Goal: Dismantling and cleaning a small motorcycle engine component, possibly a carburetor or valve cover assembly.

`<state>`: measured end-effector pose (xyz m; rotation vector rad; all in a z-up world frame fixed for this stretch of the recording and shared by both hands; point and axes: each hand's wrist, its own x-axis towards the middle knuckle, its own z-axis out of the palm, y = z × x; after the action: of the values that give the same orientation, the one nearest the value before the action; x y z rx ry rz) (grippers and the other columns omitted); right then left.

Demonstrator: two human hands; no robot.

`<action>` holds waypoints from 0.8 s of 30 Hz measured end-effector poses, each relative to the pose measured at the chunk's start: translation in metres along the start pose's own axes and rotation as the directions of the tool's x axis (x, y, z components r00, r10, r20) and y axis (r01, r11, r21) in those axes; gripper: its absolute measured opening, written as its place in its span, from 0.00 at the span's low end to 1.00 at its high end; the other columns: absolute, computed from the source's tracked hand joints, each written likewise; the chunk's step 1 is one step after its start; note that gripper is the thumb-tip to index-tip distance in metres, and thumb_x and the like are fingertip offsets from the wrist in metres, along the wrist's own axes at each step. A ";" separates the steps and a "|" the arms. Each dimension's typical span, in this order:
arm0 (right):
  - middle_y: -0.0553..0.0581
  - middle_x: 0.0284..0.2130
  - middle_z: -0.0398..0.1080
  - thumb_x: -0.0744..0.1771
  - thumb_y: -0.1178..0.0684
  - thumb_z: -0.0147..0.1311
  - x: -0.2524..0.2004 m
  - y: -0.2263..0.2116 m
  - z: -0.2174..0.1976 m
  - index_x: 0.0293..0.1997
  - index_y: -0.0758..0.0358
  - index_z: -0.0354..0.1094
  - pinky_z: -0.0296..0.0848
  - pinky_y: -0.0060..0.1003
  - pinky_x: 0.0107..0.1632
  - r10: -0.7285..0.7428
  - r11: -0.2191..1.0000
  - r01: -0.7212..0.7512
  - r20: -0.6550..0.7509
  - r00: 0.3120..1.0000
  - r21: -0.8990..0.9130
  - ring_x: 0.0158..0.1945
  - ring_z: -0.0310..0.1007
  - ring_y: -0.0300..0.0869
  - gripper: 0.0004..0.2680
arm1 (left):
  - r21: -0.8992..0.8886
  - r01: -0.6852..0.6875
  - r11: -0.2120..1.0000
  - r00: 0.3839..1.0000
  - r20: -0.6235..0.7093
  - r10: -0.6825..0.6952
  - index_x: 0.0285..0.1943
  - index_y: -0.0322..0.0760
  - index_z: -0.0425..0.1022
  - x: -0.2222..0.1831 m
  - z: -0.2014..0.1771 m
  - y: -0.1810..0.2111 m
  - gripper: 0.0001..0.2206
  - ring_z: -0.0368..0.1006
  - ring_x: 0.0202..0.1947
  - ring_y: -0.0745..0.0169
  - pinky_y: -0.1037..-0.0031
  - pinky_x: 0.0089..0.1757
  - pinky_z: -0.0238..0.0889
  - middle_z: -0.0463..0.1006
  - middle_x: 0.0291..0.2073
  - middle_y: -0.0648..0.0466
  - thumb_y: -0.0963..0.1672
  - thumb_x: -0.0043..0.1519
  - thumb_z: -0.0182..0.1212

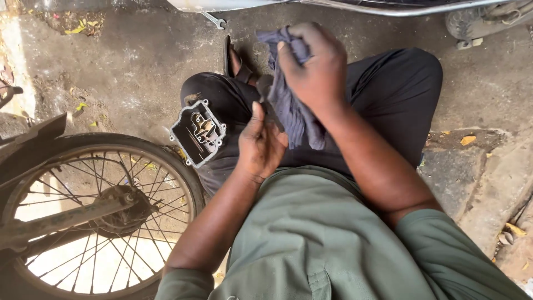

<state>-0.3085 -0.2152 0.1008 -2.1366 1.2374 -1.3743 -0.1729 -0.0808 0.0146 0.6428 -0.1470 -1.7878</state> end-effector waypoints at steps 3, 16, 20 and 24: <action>0.54 0.35 0.72 0.70 0.56 0.62 -0.015 -0.010 -0.005 0.48 0.60 0.70 0.74 0.41 0.36 0.052 0.980 -0.060 0.048 0.998 0.190 0.33 0.76 0.43 0.05 | -0.391 0.057 0.919 0.810 0.557 0.187 0.64 0.30 0.68 0.000 0.006 0.015 0.21 0.73 0.52 0.56 0.67 0.54 0.66 0.77 0.52 0.48 0.49 0.81 0.32; 0.56 0.48 0.69 0.70 0.56 0.62 -0.033 0.035 0.018 0.58 0.55 0.70 0.80 0.38 0.43 0.084 0.996 -0.085 0.060 0.995 0.008 0.44 0.78 0.46 0.10 | -0.067 -0.130 0.989 0.988 0.076 0.135 0.67 0.32 0.66 -0.001 0.043 0.016 0.21 0.70 0.57 0.54 0.56 0.61 0.63 0.75 0.56 0.48 0.52 0.75 0.44; 0.58 0.48 0.67 0.69 0.54 0.63 -0.031 -0.001 -0.010 0.56 0.57 0.70 0.78 0.45 0.45 0.045 0.996 -0.054 0.118 0.992 0.075 0.46 0.76 0.50 0.11 | 0.068 -0.188 0.980 0.980 -0.046 0.192 0.73 0.39 0.65 -0.006 0.044 0.021 0.23 0.68 0.64 0.57 0.62 0.61 0.58 0.73 0.65 0.52 0.53 0.75 0.47; 0.62 0.49 0.65 0.65 0.54 0.62 -0.044 -0.017 0.004 0.54 0.58 0.70 0.77 0.49 0.46 -0.172 0.984 0.176 0.160 0.972 -0.010 0.47 0.75 0.55 0.13 | -0.052 -0.070 0.996 0.994 -0.087 0.065 0.71 0.35 0.63 0.007 0.037 0.016 0.23 0.69 0.65 0.56 0.60 0.65 0.61 0.71 0.65 0.50 0.53 0.75 0.45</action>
<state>-0.3038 -0.1713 0.0845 -2.3682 1.0318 -1.2316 -0.1787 -0.1007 0.0502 0.6659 -0.0608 -1.6908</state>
